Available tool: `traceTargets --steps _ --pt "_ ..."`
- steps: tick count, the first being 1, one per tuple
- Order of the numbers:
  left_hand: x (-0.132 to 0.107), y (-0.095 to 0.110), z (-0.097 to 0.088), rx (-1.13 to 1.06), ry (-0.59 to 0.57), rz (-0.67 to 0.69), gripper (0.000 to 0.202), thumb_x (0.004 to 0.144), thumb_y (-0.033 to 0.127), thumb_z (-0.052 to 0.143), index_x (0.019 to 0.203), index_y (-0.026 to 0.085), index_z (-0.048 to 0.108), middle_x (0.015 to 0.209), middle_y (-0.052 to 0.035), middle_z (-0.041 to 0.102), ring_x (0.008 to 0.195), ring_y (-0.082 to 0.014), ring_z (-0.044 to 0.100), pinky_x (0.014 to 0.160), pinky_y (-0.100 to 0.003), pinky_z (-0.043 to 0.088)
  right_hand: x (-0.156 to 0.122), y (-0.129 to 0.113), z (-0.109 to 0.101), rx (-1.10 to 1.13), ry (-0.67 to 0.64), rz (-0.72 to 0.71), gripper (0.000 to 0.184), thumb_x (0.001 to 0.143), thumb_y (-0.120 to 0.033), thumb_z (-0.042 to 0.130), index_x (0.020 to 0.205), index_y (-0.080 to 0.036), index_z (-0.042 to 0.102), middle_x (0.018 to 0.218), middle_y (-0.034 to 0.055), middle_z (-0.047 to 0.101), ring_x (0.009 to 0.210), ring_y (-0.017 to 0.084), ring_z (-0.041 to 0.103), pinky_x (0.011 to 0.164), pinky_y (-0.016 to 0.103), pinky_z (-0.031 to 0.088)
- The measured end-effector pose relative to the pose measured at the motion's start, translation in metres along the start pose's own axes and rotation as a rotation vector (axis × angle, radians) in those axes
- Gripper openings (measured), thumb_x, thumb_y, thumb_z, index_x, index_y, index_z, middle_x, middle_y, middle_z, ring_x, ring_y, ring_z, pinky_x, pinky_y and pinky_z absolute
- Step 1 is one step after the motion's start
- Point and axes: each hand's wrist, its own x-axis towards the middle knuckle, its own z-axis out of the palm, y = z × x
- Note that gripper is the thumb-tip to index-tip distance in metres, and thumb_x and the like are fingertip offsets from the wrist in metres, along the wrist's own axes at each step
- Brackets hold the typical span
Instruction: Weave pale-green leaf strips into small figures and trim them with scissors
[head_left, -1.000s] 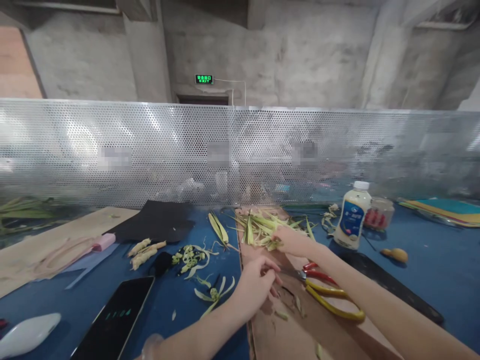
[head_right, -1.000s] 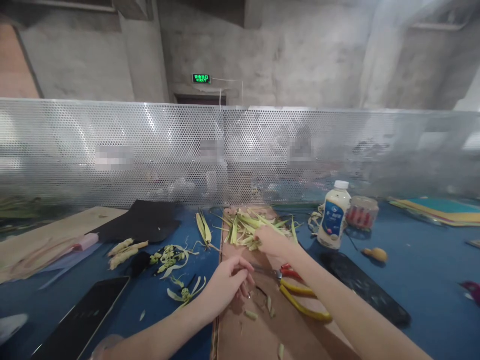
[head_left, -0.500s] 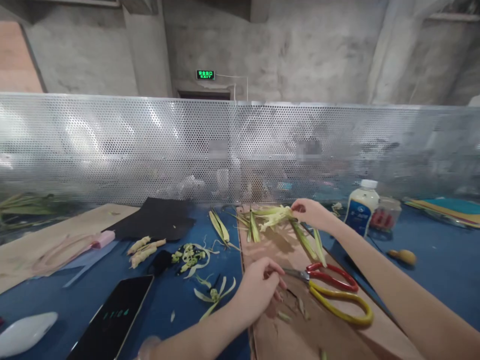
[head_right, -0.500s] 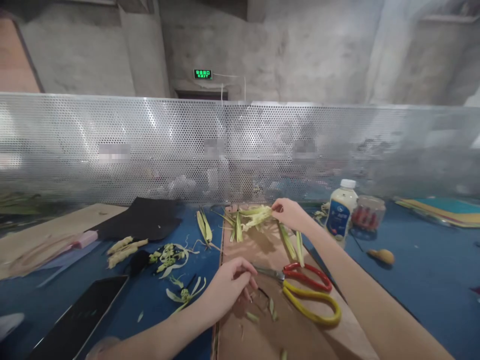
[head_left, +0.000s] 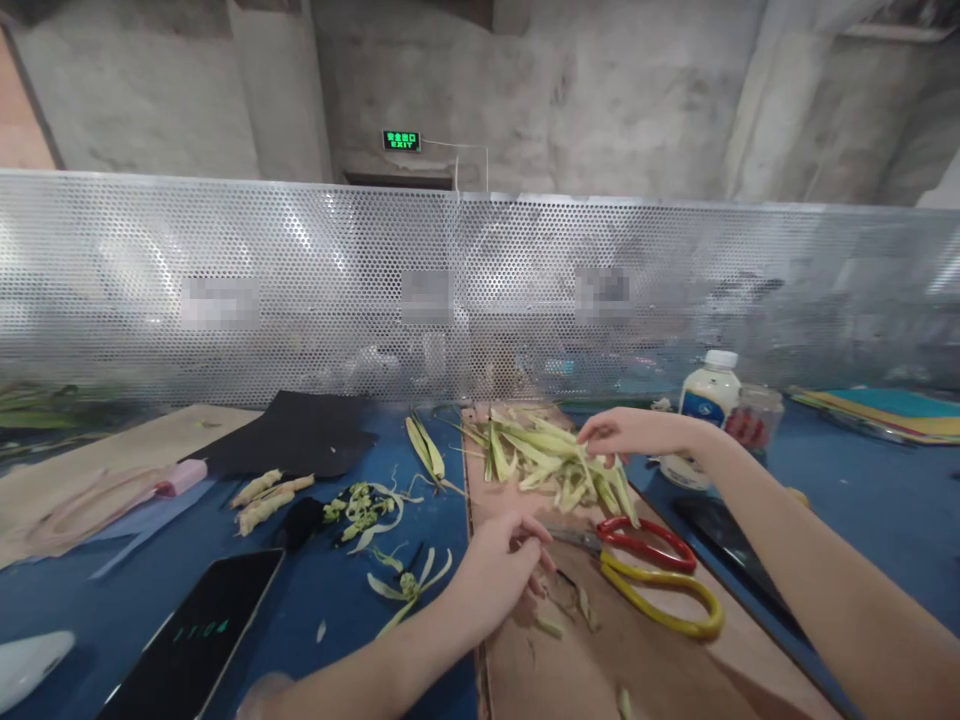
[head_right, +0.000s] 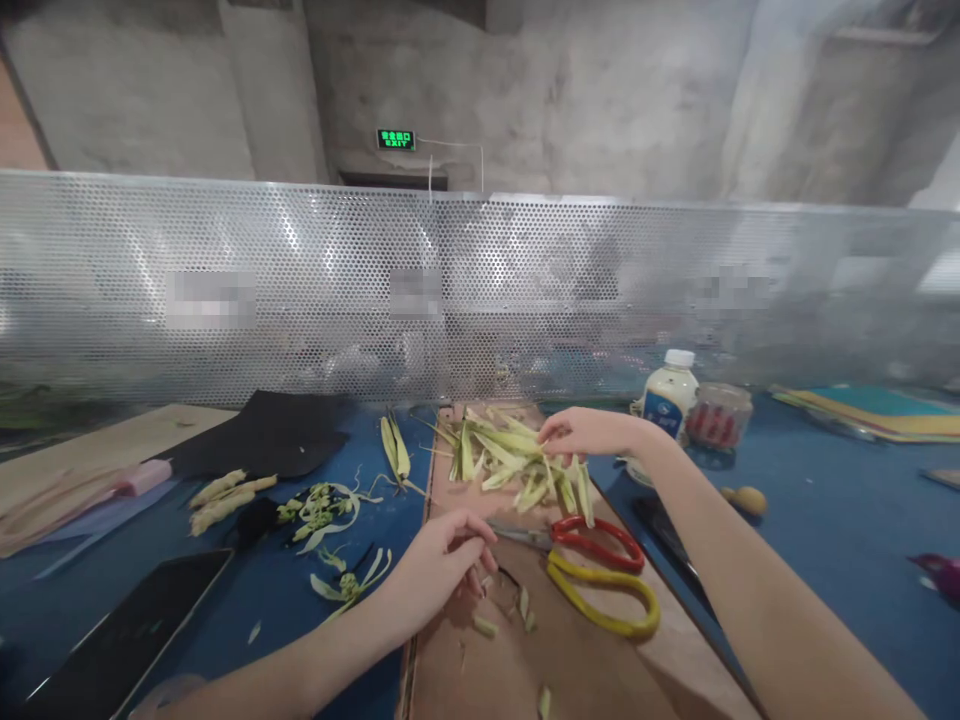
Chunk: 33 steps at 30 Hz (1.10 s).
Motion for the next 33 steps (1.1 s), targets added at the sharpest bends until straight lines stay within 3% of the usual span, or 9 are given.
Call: traceTargets --steps 3,6,11,15,25,29,33 --pt "0.001 0.0 0.0 -0.002 -0.008 -0.008 0.014 0.072 0.019 0.042 0.082 0.016 0.052 0.064 0.0014 0.061 0.04 -0.0076 0.053 0.038 -0.017 0.032 0.0 0.006 -0.001 -0.017 -0.043 0.05 0.029 0.082 -0.035 0.05 0.102 -0.016 0.058 0.083 0.0054 0.065 0.063 0.013 0.06 0.053 0.023 0.046" --pt "0.001 0.0 0.0 -0.001 -0.006 -0.006 0.014 0.073 0.019 0.041 0.082 0.015 0.051 0.064 0.0015 0.06 0.04 -0.0072 0.052 0.038 -0.017 0.033 0.006 0.014 0.006 -0.11 -0.038 0.098 0.026 0.086 -0.033 0.05 0.102 -0.014 0.056 0.081 0.0031 0.062 0.063 0.012 0.058 0.058 0.027 0.048" --pt "-0.001 0.003 -0.001 0.016 -0.008 0.0 0.014 0.074 0.018 0.041 0.082 0.015 0.052 0.064 0.0011 0.059 0.04 -0.0066 0.05 0.039 -0.018 0.032 0.021 0.021 0.034 -0.265 -0.018 0.131 0.022 0.085 -0.033 0.054 0.097 -0.015 0.058 0.097 0.0038 0.059 0.085 0.017 0.057 0.076 0.036 0.048" --pt "-0.002 0.004 -0.001 0.025 -0.01 0.004 0.014 0.075 0.017 0.04 0.082 0.014 0.052 0.064 0.0008 0.06 0.041 -0.007 0.051 0.04 -0.018 0.032 0.027 0.026 0.047 -0.299 0.05 0.192 0.021 0.086 -0.03 0.053 0.1 -0.014 0.057 0.102 0.0054 0.058 0.091 0.018 0.056 0.079 0.039 0.047" --pt "-0.002 0.007 0.002 0.014 0.01 -0.014 0.012 0.074 0.015 0.039 0.079 0.014 0.051 0.062 0.0012 0.058 0.039 -0.0068 0.049 0.039 -0.018 0.033 0.023 0.031 0.022 -0.016 0.214 0.338 0.023 0.088 -0.031 0.051 0.102 -0.014 0.055 0.093 0.0038 0.059 0.074 0.014 0.059 0.065 0.03 0.051" --pt "-0.001 0.004 0.001 0.015 0.01 -0.005 0.012 0.073 0.016 0.041 0.079 0.016 0.051 0.062 0.0017 0.059 0.04 -0.0072 0.05 0.039 -0.018 0.032 0.024 0.029 0.024 0.149 0.221 0.303 0.025 0.089 -0.032 0.048 0.106 -0.013 0.053 0.09 0.0037 0.06 0.07 0.012 0.059 0.062 0.028 0.052" --pt "-0.001 0.002 0.001 0.016 0.008 -0.007 0.012 0.072 0.017 0.042 0.079 0.016 0.051 0.063 0.0016 0.06 0.04 -0.0085 0.052 0.038 -0.018 0.031 0.025 0.028 0.026 0.161 0.177 0.279 0.027 0.09 -0.034 0.045 0.106 -0.014 0.053 0.09 0.004 0.06 0.07 0.012 0.059 0.062 0.028 0.052"
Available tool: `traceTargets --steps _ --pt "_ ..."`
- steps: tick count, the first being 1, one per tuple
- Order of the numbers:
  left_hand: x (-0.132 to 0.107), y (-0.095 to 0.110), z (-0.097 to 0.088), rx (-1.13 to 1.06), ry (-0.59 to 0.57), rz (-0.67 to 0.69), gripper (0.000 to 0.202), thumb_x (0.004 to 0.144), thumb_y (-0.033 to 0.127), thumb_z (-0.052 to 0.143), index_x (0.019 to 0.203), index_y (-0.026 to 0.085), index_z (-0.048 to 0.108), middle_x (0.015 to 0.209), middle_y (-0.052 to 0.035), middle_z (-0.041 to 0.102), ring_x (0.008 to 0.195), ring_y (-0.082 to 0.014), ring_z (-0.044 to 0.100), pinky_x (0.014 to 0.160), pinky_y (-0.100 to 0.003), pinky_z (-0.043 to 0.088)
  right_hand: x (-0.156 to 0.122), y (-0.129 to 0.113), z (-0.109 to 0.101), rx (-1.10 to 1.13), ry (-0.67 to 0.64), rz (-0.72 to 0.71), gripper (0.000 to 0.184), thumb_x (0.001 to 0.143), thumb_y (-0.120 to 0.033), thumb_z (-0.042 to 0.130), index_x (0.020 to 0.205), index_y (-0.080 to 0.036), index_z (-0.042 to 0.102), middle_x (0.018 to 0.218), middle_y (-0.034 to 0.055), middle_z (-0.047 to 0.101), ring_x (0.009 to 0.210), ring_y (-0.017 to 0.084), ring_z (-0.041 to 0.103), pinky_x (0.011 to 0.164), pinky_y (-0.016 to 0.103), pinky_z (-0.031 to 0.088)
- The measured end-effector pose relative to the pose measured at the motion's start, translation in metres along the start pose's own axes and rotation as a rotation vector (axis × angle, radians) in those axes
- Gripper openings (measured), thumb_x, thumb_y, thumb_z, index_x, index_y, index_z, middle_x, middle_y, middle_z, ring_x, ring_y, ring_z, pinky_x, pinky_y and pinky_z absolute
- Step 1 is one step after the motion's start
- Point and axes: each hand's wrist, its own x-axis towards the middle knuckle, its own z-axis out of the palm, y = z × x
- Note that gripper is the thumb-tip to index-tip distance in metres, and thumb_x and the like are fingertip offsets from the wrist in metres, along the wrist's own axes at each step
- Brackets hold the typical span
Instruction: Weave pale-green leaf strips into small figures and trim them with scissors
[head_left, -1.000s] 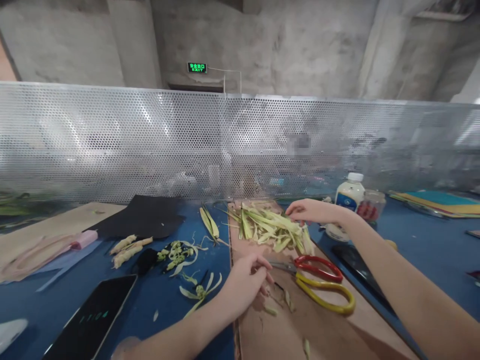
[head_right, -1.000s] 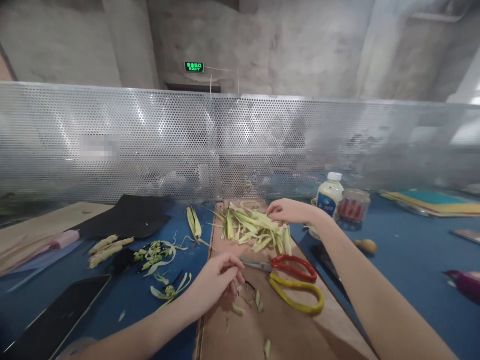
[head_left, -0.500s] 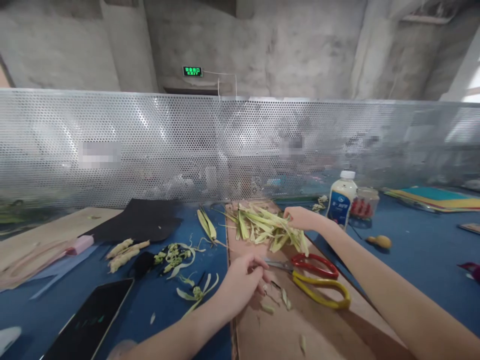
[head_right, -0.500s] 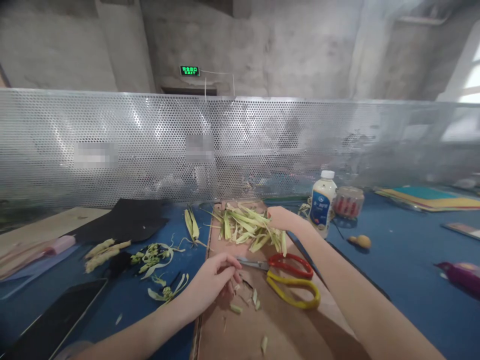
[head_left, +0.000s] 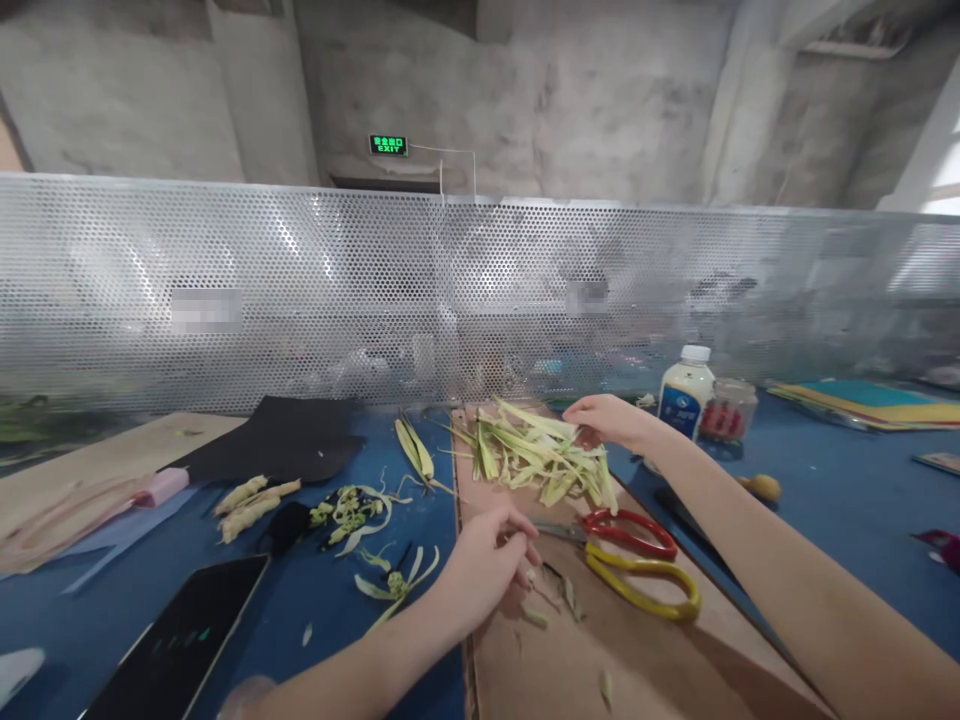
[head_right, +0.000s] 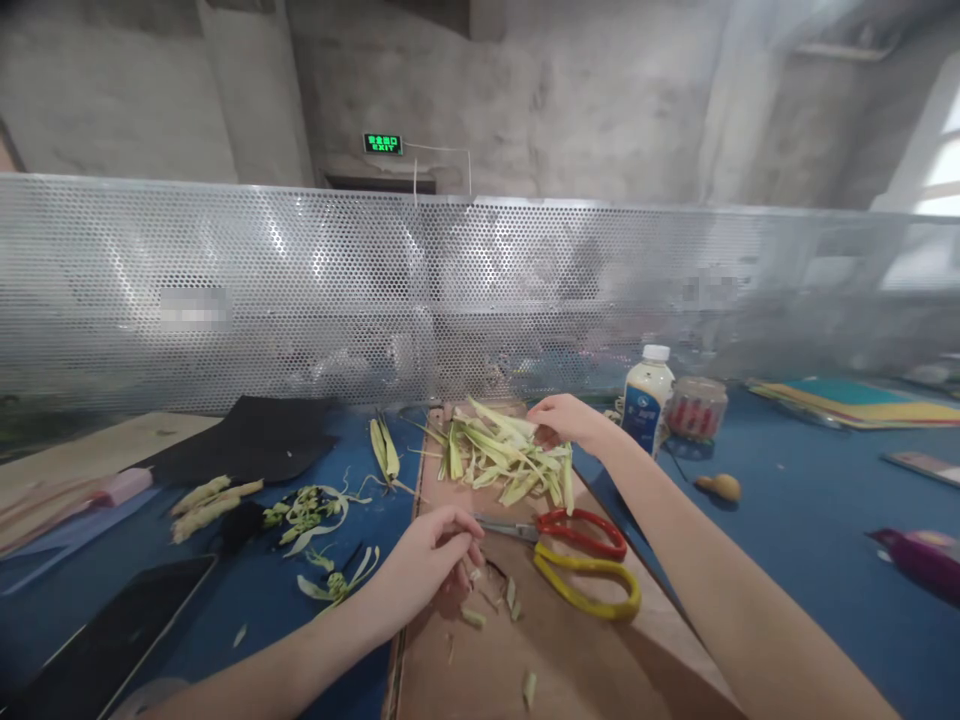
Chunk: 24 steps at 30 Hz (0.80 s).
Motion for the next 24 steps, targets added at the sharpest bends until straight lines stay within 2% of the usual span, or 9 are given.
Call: traceTargets --steps 7,12,18,21,24 --pt "-0.003 0.005 0.0 -0.001 -0.019 0.017 0.013 0.073 0.015 0.041 0.08 0.015 0.051 0.062 0.0018 0.059 0.04 -0.0065 0.051 0.039 -0.017 0.033 0.0 0.009 0.015 -0.318 -0.059 0.063 0.02 0.085 -0.031 0.055 0.091 -0.013 0.06 0.093 0.0021 0.06 0.078 0.016 0.059 0.067 0.031 0.05" --pt "-0.001 0.0 -0.001 -0.002 -0.024 0.027 0.013 0.073 0.016 0.041 0.08 0.015 0.052 0.063 0.0019 0.06 0.039 -0.006 0.051 0.038 -0.016 0.033 0.0 0.011 0.018 -0.362 -0.063 0.025 0.02 0.085 -0.03 0.055 0.094 -0.013 0.059 0.096 0.0035 0.06 0.081 0.016 0.058 0.068 0.031 0.05" --pt "0.0 -0.003 -0.001 -0.013 -0.025 0.05 0.014 0.073 0.015 0.04 0.08 0.015 0.052 0.062 0.0027 0.059 0.041 -0.0057 0.051 0.04 -0.017 0.035 0.008 0.019 0.007 -0.113 0.005 0.009 0.023 0.085 -0.033 0.054 0.09 -0.012 0.06 0.088 0.001 0.06 0.073 0.015 0.058 0.062 0.028 0.05" --pt "0.0 -0.002 0.0 -0.017 -0.024 0.055 0.015 0.071 0.013 0.04 0.079 0.014 0.052 0.061 0.0024 0.059 0.041 -0.0062 0.052 0.04 -0.017 0.035 0.011 0.022 0.002 0.123 0.066 0.005 0.022 0.087 -0.033 0.052 0.092 -0.012 0.058 0.086 0.0018 0.06 0.07 0.013 0.058 0.061 0.028 0.05" --pt "0.001 -0.002 0.0 -0.017 -0.023 0.058 0.015 0.071 0.013 0.039 0.079 0.014 0.052 0.06 0.0022 0.059 0.04 -0.0064 0.051 0.038 -0.017 0.034 0.01 0.022 -0.001 0.402 0.131 -0.037 0.022 0.088 -0.031 0.05 0.099 -0.013 0.056 0.092 0.0038 0.059 0.075 0.013 0.058 0.065 0.03 0.05"
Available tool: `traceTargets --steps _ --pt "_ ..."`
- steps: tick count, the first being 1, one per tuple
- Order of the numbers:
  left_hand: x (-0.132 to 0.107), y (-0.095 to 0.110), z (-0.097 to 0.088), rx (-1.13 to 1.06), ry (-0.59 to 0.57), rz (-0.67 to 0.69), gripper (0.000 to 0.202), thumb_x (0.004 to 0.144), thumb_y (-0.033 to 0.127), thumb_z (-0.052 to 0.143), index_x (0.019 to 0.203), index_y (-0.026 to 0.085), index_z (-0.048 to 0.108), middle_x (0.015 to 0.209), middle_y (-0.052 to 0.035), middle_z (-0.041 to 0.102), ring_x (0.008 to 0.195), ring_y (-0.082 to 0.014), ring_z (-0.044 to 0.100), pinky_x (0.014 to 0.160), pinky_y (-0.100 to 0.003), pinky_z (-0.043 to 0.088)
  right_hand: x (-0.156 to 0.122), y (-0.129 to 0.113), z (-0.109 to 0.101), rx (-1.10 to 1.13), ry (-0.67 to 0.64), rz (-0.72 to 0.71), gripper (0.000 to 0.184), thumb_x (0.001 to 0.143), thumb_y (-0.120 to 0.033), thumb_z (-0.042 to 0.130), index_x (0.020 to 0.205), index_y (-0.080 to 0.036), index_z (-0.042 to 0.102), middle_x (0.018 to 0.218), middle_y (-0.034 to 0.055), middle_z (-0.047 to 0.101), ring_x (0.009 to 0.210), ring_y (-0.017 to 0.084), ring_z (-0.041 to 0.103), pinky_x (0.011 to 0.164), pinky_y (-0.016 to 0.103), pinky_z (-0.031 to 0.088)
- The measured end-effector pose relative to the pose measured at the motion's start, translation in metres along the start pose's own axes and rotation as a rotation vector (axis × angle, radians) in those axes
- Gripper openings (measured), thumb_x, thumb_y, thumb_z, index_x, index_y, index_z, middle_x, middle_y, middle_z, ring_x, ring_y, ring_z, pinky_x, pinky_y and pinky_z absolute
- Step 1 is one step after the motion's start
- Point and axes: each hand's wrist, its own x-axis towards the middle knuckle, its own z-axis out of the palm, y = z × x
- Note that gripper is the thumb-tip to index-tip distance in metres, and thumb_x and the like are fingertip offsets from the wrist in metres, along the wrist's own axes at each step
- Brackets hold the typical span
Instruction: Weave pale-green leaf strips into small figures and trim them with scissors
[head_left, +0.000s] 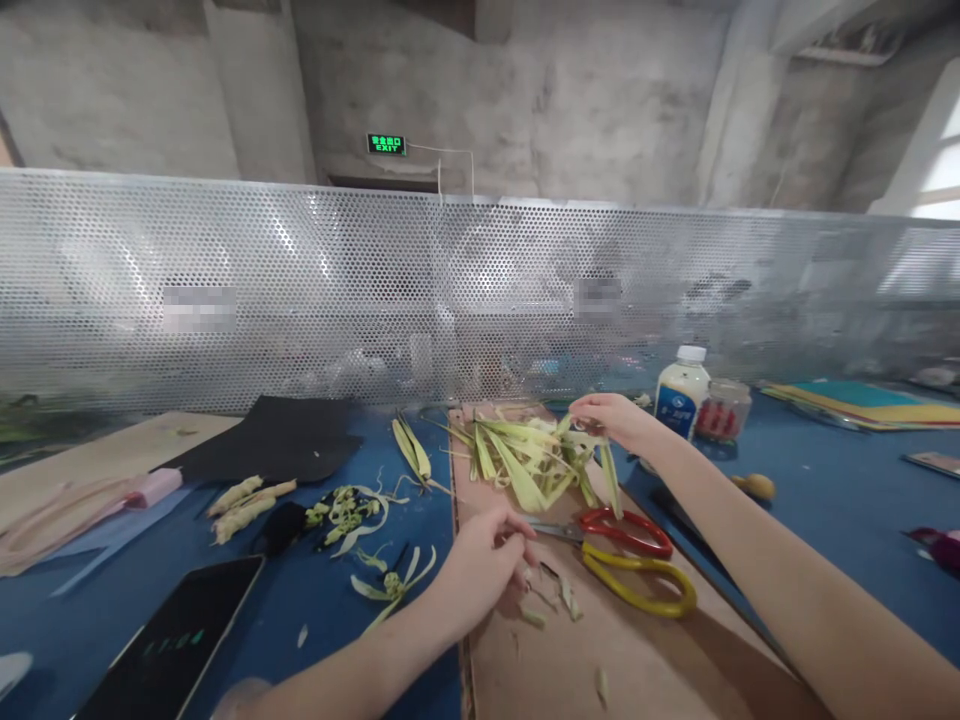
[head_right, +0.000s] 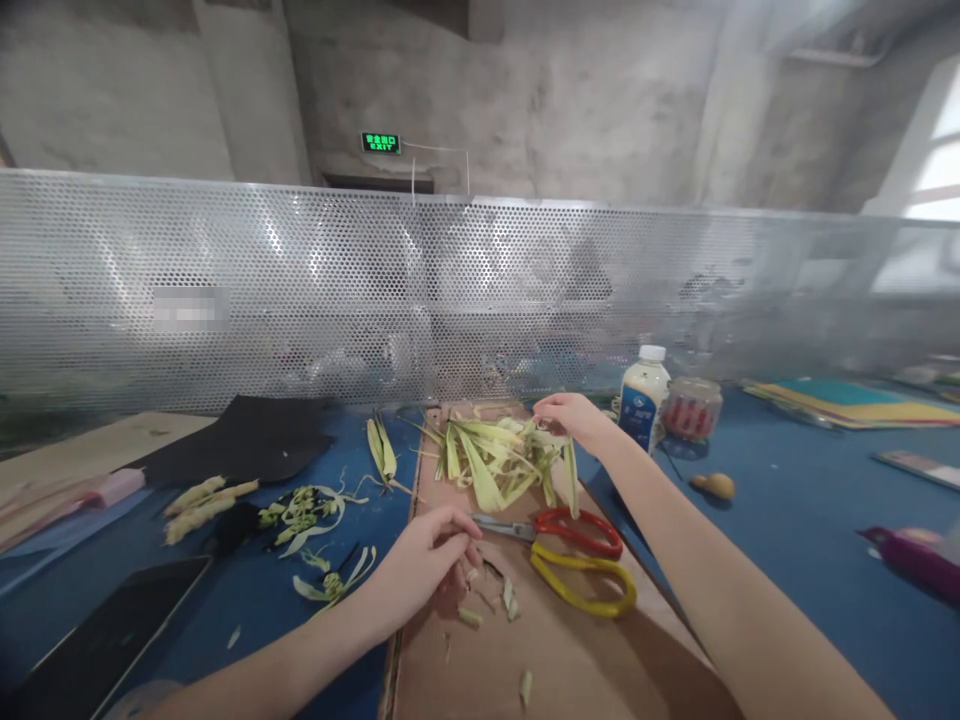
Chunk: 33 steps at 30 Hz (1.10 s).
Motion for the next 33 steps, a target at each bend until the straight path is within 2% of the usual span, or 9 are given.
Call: traceTargets --steps 5,9,15,19,24,26,29,33 --pt "0.0 0.001 0.0 0.013 0.003 0.0 0.015 0.07 0.012 0.039 0.079 0.014 0.052 0.061 0.0018 0.059 0.039 -0.0064 0.051 0.037 -0.016 0.032 -0.003 -0.002 -0.006 0.441 0.083 -0.095 0.025 0.088 -0.029 0.051 0.108 -0.015 0.052 0.105 0.0063 0.057 0.088 0.017 0.058 0.075 0.037 0.05" --pt "0.0 0.001 0.0 0.021 0.003 0.001 0.014 0.071 0.013 0.039 0.078 0.015 0.052 0.061 0.0017 0.059 0.039 -0.0064 0.051 0.037 -0.016 0.032 -0.001 0.0 -0.015 0.73 0.151 -0.187 0.026 0.088 -0.029 0.049 0.11 -0.017 0.051 0.109 0.0066 0.055 0.091 0.018 0.056 0.077 0.038 0.049" --pt "-0.001 -0.002 -0.003 0.026 -0.005 0.001 0.014 0.073 0.017 0.041 0.08 0.015 0.052 0.063 0.0011 0.06 0.041 -0.0076 0.053 0.038 -0.017 0.033 -0.002 -0.003 -0.026 1.041 0.191 -0.334 0.015 0.087 -0.024 0.051 0.097 -0.014 0.055 0.093 0.0027 0.058 0.082 0.015 0.058 0.073 0.034 0.049" --pt "-0.001 -0.004 -0.003 0.028 -0.001 0.0 0.013 0.073 0.018 0.042 0.081 0.016 0.052 0.065 0.0006 0.061 0.041 -0.0083 0.053 0.037 -0.017 0.032 -0.012 -0.017 -0.033 1.156 0.126 -0.435 0.007 0.079 -0.015 0.053 0.085 -0.018 0.056 0.075 -0.0022 0.058 0.084 0.014 0.058 0.079 0.034 0.049" --pt "-0.001 0.0 -0.004 0.009 0.014 0.044 0.013 0.075 0.019 0.044 0.084 0.015 0.054 0.065 -0.0003 0.06 0.043 -0.0079 0.052 0.038 -0.018 0.031 -0.031 -0.045 -0.032 1.127 -0.027 -0.544 0.016 0.066 -0.017 0.053 0.08 -0.024 0.057 0.064 -0.005 0.052 0.082 0.01 0.057 0.089 0.025 0.044" --pt "-0.003 0.005 -0.005 -0.009 0.041 0.081 0.021 0.079 0.024 0.044 0.096 0.016 0.052 0.067 0.0005 0.059 0.046 -0.008 0.051 0.04 -0.018 0.034 -0.038 -0.057 -0.026 1.059 -0.091 -0.553 0.019 0.065 -0.018 0.051 0.082 -0.025 0.057 0.063 -0.005 0.051 0.08 0.01 0.057 0.089 0.025 0.044" --pt "-0.01 0.017 -0.005 -0.094 0.124 0.155 0.036 0.084 0.035 0.041 0.117 0.021 0.043 0.068 0.0018 0.056 0.049 -0.0091 0.052 0.042 -0.019 0.037 -0.049 -0.078 -0.012 0.875 -0.232 -0.513 0.026 0.067 -0.018 0.05 0.092 -0.023 0.058 0.06 -0.0046 0.05 0.07 0.012 0.057 0.08 0.031 0.047" --pt "-0.02 0.04 -0.006 -0.263 0.174 0.185 0.043 0.081 0.04 0.048 0.118 0.019 0.045 0.068 0.0002 0.058 0.052 -0.0111 0.054 0.044 -0.02 0.04 -0.076 -0.111 0.011 0.532 -0.426 -0.486 0.032 0.07 -0.014 0.053 0.101 -0.021 0.054 0.069 -0.0031 0.054 0.058 0.012 0.053 0.058 0.028 0.045"
